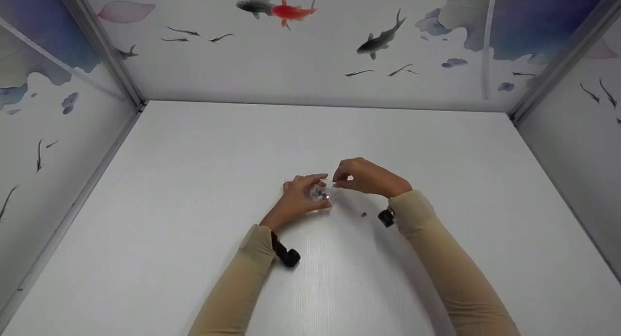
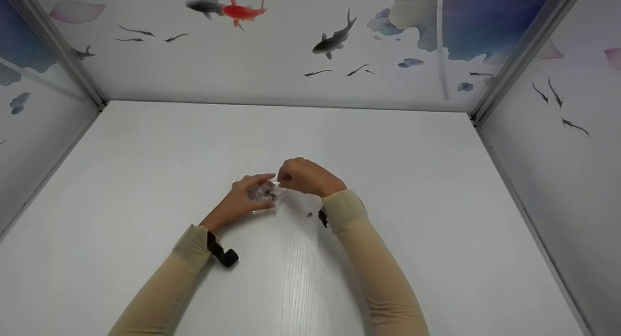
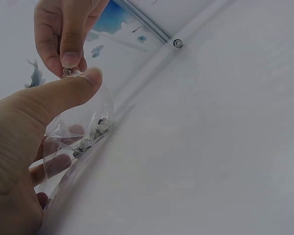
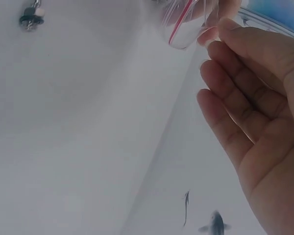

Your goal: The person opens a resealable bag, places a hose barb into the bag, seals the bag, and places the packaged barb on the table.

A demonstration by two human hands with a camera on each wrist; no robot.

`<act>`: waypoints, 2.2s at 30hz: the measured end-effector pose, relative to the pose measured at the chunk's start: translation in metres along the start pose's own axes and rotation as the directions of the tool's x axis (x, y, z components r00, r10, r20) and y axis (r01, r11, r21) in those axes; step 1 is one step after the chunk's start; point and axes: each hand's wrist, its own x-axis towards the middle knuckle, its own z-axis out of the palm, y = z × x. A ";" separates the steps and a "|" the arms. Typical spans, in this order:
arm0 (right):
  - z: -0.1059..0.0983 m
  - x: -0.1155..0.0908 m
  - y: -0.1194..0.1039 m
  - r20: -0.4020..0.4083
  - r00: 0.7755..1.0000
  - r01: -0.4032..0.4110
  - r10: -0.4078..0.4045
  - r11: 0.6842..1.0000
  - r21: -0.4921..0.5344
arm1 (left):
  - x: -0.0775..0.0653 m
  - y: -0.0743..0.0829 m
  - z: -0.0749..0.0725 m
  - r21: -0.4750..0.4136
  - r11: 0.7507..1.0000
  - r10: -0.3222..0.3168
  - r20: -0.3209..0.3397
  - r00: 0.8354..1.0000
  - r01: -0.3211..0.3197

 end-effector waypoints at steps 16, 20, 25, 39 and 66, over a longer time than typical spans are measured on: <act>-0.001 -0.010 0.009 0.040 0.999 0.001 -0.003 0.999 0.044 | 0.000 -0.001 -0.001 -0.020 1.000 -0.016 0.012 1.000 0.016; -0.002 -0.018 0.011 0.073 0.997 -0.043 0.037 0.996 0.082 | 0.000 -0.001 -0.001 -0.023 0.999 -0.024 0.011 1.000 0.025; -0.002 -0.029 0.016 0.135 0.987 -0.105 0.091 0.990 0.099 | -0.001 -0.002 0.000 -0.029 0.999 -0.040 0.011 0.999 0.040; 0.006 -0.045 0.029 0.234 0.953 -0.222 0.195 0.971 0.094 | -0.001 -0.001 0.000 -0.003 1.000 -0.023 0.007 1.000 0.023; 0.013 -0.044 0.027 0.287 0.931 -0.252 0.226 0.966 0.056 | -0.001 0.001 -0.002 0.015 1.000 -0.001 0.008 1.000 0.001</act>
